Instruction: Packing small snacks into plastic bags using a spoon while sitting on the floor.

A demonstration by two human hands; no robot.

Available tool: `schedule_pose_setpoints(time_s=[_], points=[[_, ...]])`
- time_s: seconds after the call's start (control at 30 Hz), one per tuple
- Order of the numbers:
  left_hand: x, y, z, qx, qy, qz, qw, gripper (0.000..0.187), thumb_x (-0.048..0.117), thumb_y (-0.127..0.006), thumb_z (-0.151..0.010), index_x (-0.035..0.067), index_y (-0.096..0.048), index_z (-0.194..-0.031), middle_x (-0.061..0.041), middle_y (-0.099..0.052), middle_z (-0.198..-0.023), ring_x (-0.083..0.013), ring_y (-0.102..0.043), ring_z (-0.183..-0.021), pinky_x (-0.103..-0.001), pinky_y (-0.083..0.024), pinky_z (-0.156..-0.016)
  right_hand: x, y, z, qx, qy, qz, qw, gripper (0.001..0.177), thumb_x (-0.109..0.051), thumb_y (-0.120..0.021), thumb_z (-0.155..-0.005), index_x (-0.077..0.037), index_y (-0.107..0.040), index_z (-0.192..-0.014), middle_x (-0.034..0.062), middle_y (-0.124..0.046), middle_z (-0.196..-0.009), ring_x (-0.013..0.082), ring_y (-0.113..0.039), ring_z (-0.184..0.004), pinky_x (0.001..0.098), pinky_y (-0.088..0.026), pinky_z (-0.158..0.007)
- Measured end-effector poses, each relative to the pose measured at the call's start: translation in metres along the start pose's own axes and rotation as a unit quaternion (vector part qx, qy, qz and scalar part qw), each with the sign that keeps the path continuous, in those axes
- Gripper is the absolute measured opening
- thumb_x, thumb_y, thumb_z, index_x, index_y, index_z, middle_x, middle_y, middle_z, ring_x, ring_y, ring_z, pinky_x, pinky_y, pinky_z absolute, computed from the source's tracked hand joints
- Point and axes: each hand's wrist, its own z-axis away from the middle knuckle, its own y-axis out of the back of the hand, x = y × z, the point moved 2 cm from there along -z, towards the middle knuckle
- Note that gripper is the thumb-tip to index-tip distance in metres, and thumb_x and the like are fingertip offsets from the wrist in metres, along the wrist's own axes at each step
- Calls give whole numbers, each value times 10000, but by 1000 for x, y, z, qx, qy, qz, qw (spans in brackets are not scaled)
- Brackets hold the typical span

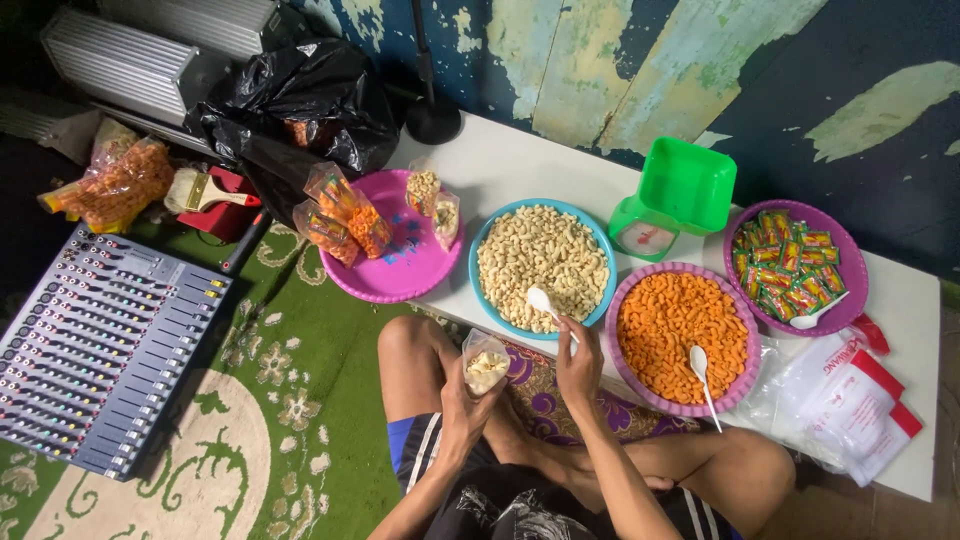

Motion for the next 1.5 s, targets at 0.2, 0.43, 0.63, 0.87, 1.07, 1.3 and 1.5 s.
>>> schedule_pose_setpoints(time_s=[0.2,0.43,0.63,0.87,1.07,1.3,1.5], points=[[-10,4,4,17,-1,-39,999,662,232,-805,-839,104,-509,-1417,-145,-681,-1301,-280,-671,-1203,-355,-565,-976,14,-17,7,-33,74,73,994,275,-173,-579,-1036,-93,-684,-1277,64,-768,-1084,193,-644,-951,340,-504,-848],[-7,12,13,31,27,-26,999,633,256,-784,-842,79,-525,-1392,-128,-693,-1285,-253,-670,-1199,-345,-565,-967,35,8,-8,-4,54,48,997,266,-95,-560,-1050,-84,-683,-1286,89,-757,-1109,207,-625,-953,330,-507,-758],[-1,14,13,30,22,-6,999,575,224,-748,-847,83,-548,-1367,-116,-696,-1252,-238,-673,-1164,-337,-552,-947,37,31,-1,13,16,22,1000,262,-225,-565,-1065,-151,-703,-1275,104,-710,-1081,240,-634,-1014,379,-525,-777],[-22,10,1,31,-2,-28,999,611,231,-752,-853,67,-516,-1393,-156,-669,-1296,-281,-652,-1211,-372,-566,-990,46,32,16,-39,41,43,998,284,-195,-585,-1035,-180,-692,-1297,38,-751,-1058,184,-634,-920,336,-513,-818],[-32,12,-14,43,-3,-53,998,622,227,-777,-836,88,-529,-1389,-135,-675,-1274,-263,-671,-1149,-353,-571,-931,33,38,-3,-16,-12,-22,1000,277,-226,-556,-1059,-104,-692,-1267,99,-767,-1119,242,-698,-1056,379,-555,-894],[-36,11,-26,21,34,-46,998,596,262,-745,-852,103,-531,-1384,-119,-666,-1281,-259,-660,-1183,-373,-549,-967,25,36,-39,-19,-28,19,999,359,-285,-519,-1086,-162,-675,-1384,127,-667,-969,245,-583,-854,364,-477,-681],[-44,12,-44,11,7,-43,999,603,270,-688,-845,69,-531,-1391,-139,-664,-1296,-278,-642,-1195,-398,-518,-961,12,2,-93,-46,62,32,997,319,-241,-565,-1065,-156,-689,-1346,65,-754,-1075,244,-572,-924,384,-429,-805]])
